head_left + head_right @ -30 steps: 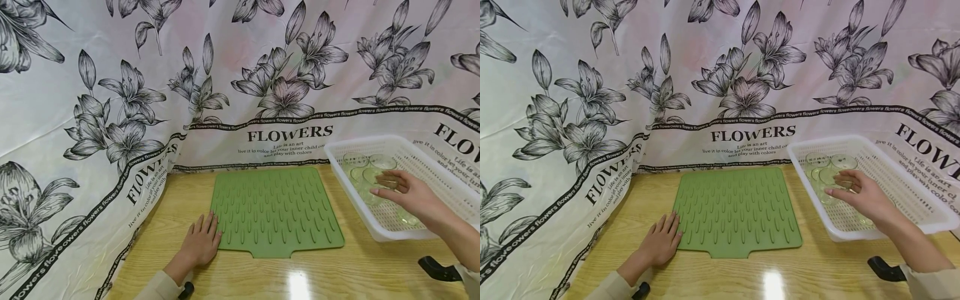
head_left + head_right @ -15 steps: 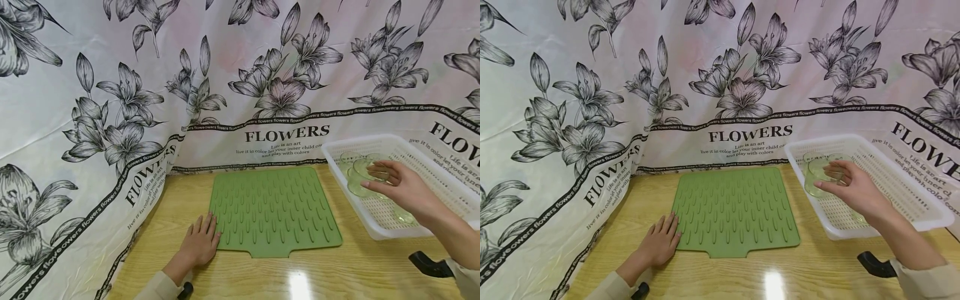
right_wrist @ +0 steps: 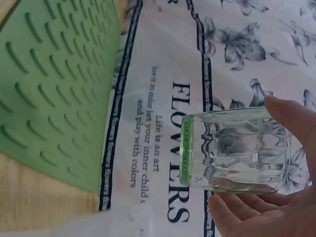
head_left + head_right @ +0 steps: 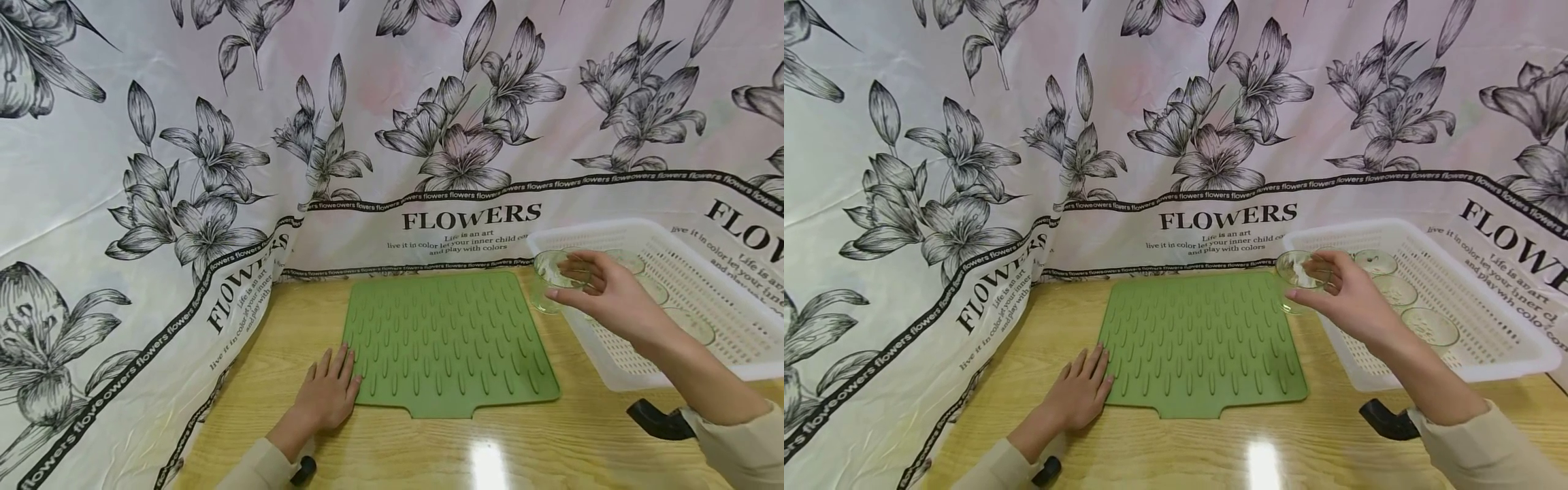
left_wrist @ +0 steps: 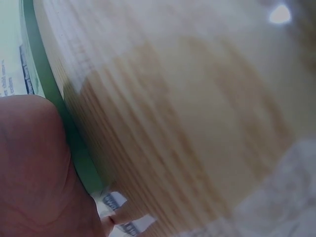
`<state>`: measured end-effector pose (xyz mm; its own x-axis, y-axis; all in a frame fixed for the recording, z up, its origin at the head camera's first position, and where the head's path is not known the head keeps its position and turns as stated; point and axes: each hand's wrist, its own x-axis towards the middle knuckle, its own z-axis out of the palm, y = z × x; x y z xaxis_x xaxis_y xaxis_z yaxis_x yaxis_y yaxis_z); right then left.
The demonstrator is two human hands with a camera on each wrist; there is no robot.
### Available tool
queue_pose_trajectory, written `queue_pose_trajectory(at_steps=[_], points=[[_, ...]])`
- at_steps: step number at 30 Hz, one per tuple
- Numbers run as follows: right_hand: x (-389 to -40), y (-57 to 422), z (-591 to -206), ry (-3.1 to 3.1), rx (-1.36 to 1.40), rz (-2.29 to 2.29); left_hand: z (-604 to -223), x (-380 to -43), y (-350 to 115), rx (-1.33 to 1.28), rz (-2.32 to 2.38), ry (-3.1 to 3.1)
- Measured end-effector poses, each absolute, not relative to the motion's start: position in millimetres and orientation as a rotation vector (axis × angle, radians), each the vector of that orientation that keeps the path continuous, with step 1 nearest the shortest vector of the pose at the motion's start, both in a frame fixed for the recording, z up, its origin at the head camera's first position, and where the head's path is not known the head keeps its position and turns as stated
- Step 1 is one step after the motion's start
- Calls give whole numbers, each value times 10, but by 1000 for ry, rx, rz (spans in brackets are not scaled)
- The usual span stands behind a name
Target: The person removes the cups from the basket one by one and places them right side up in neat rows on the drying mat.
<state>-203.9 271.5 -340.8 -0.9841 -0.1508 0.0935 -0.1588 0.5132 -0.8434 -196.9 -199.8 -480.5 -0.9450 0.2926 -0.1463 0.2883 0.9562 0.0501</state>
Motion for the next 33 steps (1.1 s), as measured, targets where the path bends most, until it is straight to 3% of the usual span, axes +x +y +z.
queue_pose_trajectory(at_steps=[33], points=[[-2355,1959,-3527,-2669,446,1652,-5034,-2069,-2087,454,2,2966]])
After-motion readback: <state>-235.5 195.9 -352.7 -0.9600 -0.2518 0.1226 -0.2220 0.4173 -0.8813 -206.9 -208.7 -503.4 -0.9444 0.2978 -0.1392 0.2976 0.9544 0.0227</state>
